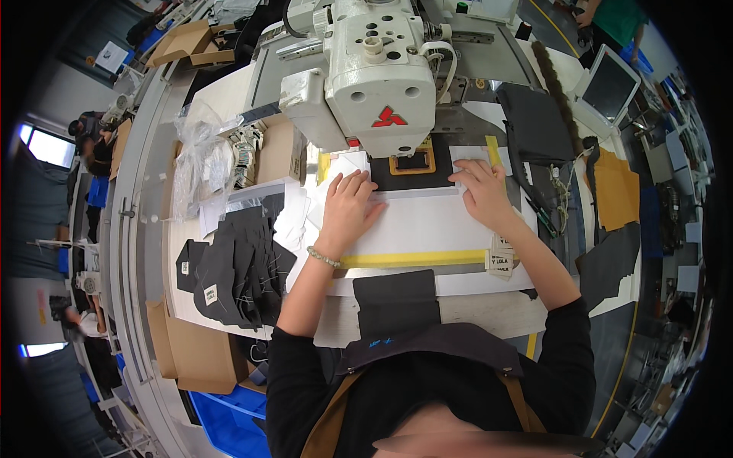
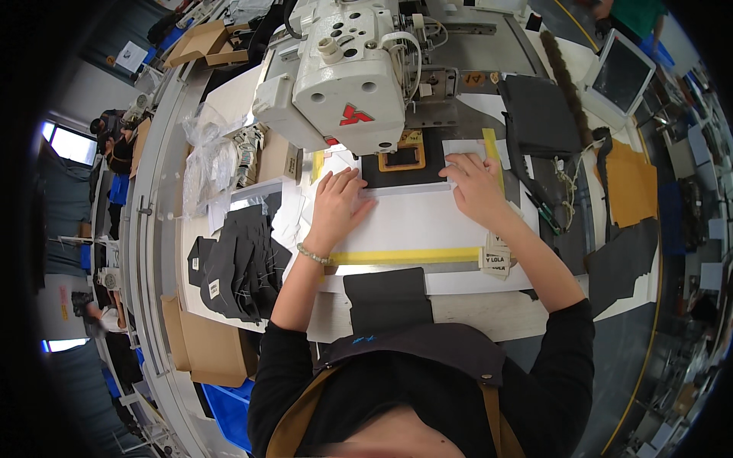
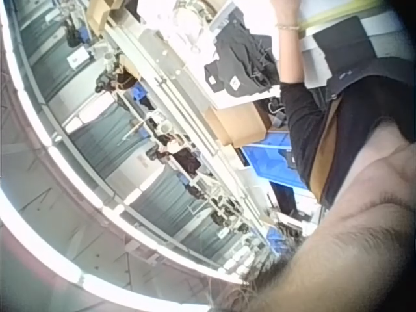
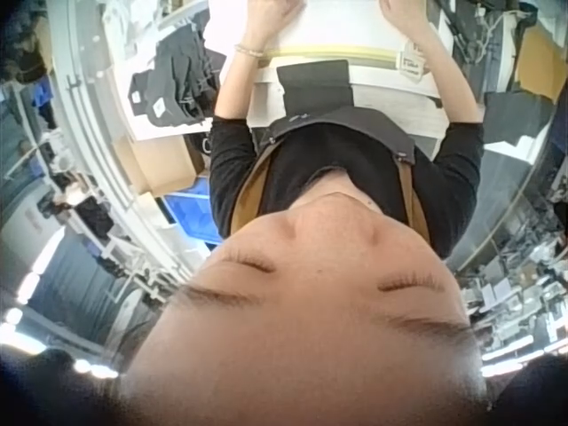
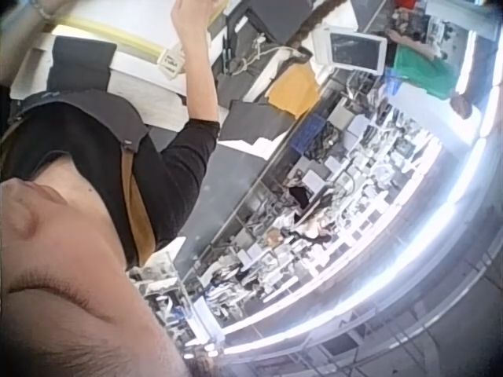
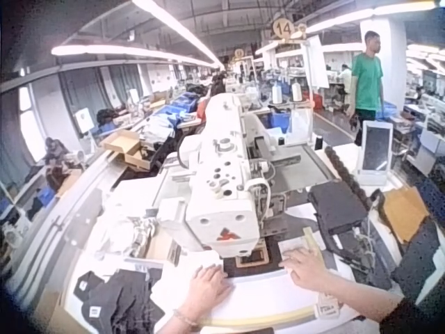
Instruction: Using a sewing machine to attach small white labels to black leather pieces.
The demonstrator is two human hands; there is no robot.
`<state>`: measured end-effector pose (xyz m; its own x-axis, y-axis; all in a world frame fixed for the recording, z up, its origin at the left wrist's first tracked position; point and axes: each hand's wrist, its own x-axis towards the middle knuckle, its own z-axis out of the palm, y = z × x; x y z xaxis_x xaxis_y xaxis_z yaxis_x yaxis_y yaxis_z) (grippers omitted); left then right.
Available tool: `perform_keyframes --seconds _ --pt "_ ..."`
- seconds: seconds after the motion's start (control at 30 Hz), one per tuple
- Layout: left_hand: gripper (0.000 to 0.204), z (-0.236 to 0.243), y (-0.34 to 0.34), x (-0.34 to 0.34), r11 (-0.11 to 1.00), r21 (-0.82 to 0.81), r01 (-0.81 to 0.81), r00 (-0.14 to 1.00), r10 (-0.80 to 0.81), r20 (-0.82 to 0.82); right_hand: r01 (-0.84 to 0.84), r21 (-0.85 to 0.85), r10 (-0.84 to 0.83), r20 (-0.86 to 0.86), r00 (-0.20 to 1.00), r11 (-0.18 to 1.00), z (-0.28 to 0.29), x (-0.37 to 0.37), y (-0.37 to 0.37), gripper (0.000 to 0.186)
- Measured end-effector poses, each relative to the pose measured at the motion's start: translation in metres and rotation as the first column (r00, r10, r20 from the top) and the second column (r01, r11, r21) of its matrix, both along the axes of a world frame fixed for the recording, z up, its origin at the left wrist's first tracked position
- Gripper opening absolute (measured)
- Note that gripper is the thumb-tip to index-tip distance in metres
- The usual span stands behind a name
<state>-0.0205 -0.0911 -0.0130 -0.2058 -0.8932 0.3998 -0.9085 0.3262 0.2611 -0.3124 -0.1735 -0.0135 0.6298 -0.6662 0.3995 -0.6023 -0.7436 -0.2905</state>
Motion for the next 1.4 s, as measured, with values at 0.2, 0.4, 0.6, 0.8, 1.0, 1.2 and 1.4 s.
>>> perform_keyframes --seconds 0.2,0.4,0.6,0.8,1.0,1.2,1.4 --pt "0.031 -0.002 0.003 -0.001 1.000 0.018 -0.006 1.000 0.006 -0.005 -0.009 0.003 0.009 -0.020 1.000 1.000 -0.001 -0.003 0.005 0.031" --pt "0.029 -0.001 0.004 -0.003 0.999 0.024 -0.022 1.000 0.022 -0.009 0.003 0.007 -0.003 -0.012 1.000 1.000 -0.004 -0.001 0.005 0.031" --pt "0.023 -0.002 0.003 -0.002 1.000 0.018 -0.019 1.000 0.019 -0.008 0.009 0.022 -0.009 0.002 1.000 1.000 -0.004 0.000 0.005 0.031" --pt "0.020 -0.002 0.002 -0.003 1.000 0.000 -0.018 1.000 0.018 -0.006 -0.014 -0.019 0.015 0.041 0.999 1.000 -0.006 -0.002 0.004 0.031" --pt "0.021 0.002 0.002 -0.004 0.997 0.009 -0.080 0.996 0.081 -0.035 0.044 -0.013 -0.043 0.079 0.996 0.999 -0.008 -0.001 0.004 0.030" --pt "0.027 0.000 0.004 -0.001 0.997 0.010 -0.077 0.996 0.077 0.045 0.002 -0.042 -0.001 0.018 1.000 0.999 -0.010 -0.004 0.005 0.027" --pt "0.028 -0.003 0.006 -0.006 1.000 -0.020 -0.007 0.994 0.009 0.106 -0.006 -0.118 0.002 -0.030 1.000 0.993 -0.013 -0.002 0.009 0.031"
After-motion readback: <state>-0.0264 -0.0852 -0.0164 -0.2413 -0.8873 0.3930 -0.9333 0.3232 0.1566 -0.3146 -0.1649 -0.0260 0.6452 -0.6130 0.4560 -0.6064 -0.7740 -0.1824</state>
